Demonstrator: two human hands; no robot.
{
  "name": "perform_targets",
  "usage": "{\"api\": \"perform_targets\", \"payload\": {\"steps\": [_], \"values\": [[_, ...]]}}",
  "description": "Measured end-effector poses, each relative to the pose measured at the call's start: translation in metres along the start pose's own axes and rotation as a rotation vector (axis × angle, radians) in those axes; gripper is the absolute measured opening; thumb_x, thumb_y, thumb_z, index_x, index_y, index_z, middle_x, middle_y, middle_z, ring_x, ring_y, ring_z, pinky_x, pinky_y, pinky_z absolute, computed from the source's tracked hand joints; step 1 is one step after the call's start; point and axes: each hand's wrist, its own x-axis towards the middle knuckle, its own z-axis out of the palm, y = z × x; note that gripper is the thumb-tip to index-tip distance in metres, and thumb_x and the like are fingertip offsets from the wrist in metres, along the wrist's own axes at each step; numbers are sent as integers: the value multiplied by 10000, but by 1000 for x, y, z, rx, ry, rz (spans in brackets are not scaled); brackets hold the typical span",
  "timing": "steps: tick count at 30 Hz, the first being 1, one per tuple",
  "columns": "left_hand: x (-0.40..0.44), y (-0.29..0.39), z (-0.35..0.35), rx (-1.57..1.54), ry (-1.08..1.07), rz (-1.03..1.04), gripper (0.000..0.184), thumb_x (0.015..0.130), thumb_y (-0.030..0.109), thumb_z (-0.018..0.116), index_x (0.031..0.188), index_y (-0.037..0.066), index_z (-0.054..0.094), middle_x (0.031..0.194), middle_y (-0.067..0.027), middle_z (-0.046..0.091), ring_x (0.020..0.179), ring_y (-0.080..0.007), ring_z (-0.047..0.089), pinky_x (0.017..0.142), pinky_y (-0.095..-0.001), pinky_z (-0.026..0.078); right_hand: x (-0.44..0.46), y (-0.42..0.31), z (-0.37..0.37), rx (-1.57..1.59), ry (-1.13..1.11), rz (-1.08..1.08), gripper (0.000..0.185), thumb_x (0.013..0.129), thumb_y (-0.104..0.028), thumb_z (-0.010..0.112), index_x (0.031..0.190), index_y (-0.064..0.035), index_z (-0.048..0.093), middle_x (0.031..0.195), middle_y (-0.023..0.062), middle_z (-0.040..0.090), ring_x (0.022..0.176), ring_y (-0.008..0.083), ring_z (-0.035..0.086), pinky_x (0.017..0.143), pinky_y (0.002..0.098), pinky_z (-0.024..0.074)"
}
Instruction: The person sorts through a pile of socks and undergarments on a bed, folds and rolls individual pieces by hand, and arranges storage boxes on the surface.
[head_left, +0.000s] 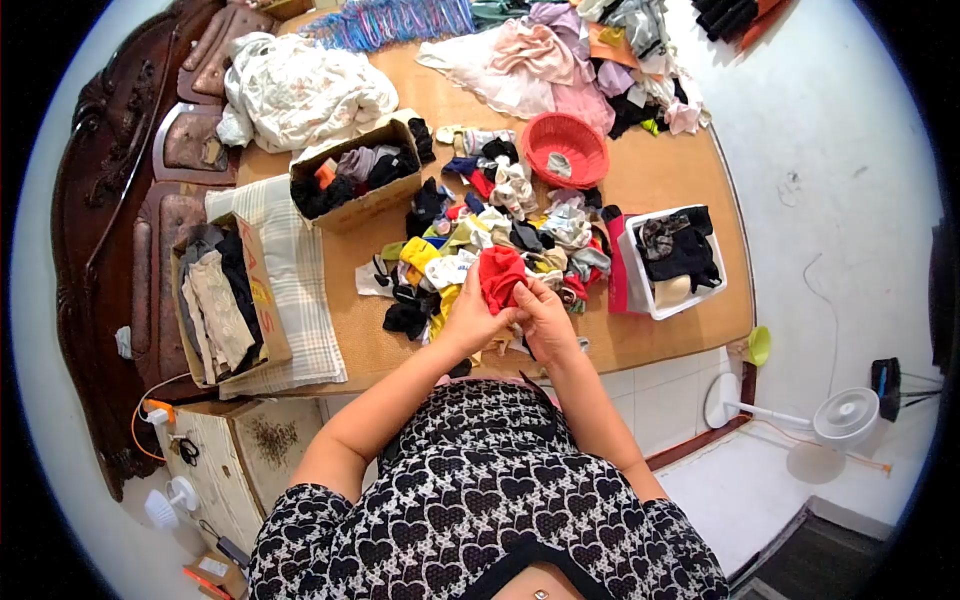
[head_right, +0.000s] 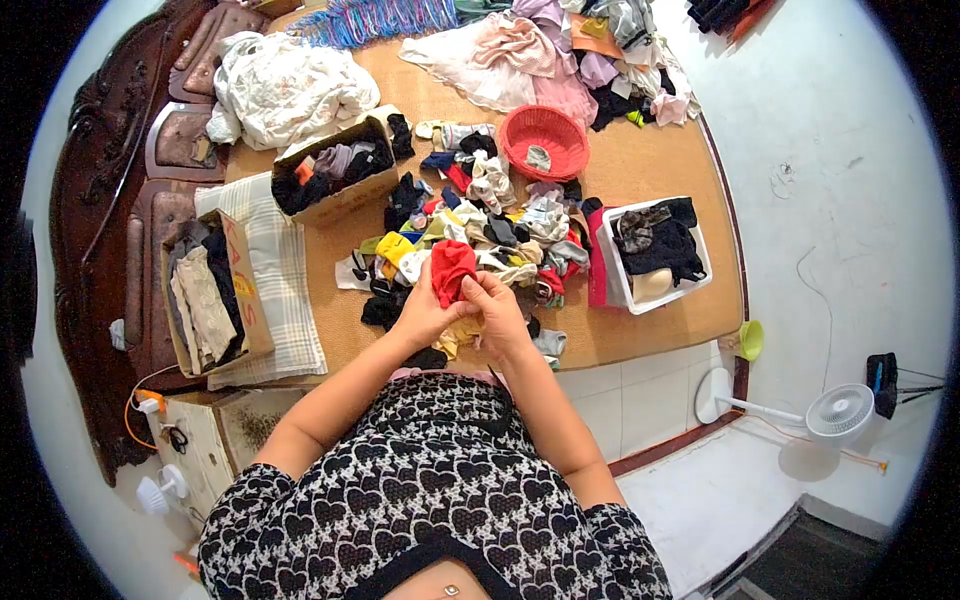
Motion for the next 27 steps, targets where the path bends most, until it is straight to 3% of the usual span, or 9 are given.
{"api": "perform_targets", "payload": {"steps": [4, 7, 11, 15, 17, 20, 22, 25, 27], "values": [[4, -9, -10, -275, -58, -103, 638, 735, 319, 722, 1224, 12, 449, 1179, -161, 524, 1082, -280, 525, 919, -358, 414, -6, -8, 4, 121, -3, 27, 167, 913, -217, 540, 1017, -90, 566, 999, 6, 611, 913, 118, 575, 797, 298, 468], [10, -22, -15, -146, -32, -23, 483, 782, 293, 674, 1146, 11, 527, 1137, -139, 550, 1024, -251, 550, 893, -336, 421, -5, 2, -4, 180, -60, 19, 179, 918, -224, 531, 1039, -94, 556, 1037, 18, 602, 946, 127, 569, 833, 313, 461], [10, -21, -10, -340, 3, 22, 388, 827, 244, 637, 1119, 7, 540, 1079, -88, 580, 995, -175, 554, 866, -303, 435, -6, -1, 6, 270, -26, -34, 191, 924, -233, 519, 1034, -78, 548, 1059, 32, 595, 980, 134, 558, 868, 329, 446], [2, -18, 4, -620, 56, -174, 311, 872, 187, 584, 1120, 5, 545, 1068, -60, 589, 970, -135, 562, 856, -271, 443, 0, -6, -4, 228, 47, -123, 189, 920, -210, 526, 1022, -52, 546, 1016, 44, 614, 911, 132, 591, 799, 298, 483], [2, -24, 3, -792, -175, -225, 302, 907, 165, 551, 1153, -5, 507, 1086, -60, 593, 966, -125, 573, 864, -261, 452, 5, -9, -14, 140, -17, -195, 197, 912, -187, 537, 1047, -43, 546, 1022, 49, 620, 900, 144, 603, 786, 294, 494], [-5, -45, 3, -801, -220, -293, 235, 905, 136, 542, 1095, -4, 553, 1016, -50, 618, 923, -125, 588, 843, -266, 466, 12, -27, -22, -111, 173, -216, 92, 888, -142, 574, 851, -57, 578, 829, 9, 601, 682, 77, 551, 626, 229, 477], [-12, -40, -7, -832, -317, -298, 194, 888, 98, 555, 1059, 10, 581, 988, -48, 626, 908, -121, 591, 821, -267, 476, 22, -26, -43, -482, -32, -535, 25, 814, -51, 601, 827, -53, 580, 765, -2, 594, 644, 98, 552, 596, 238, 476], [-16, 16, 4, -732, -281, -144, 214, 856, 86, 595, 1060, 21, 592, 998, -33, 622, 889, -111, 588, 796, -253, 478, 32, -12, -37, -32, -82, 36, 25, 803, -40, 603, 800, -42, 578, 782, 15, 610, 650, 103, 566, 595, 230, 476], [-15, 5, 8, -582, -250, -190, 251, 867, 112, 587, 1101, 20, 577, 1026, -37, 617, 899, -108, 587, 792, -251, 480, 13, -14, -2, -357, 23, -180, 100, 876, -75, 512, 808, -41, 578, 780, 18, 611, 651, 101, 571, 584, 230, 481]]}}
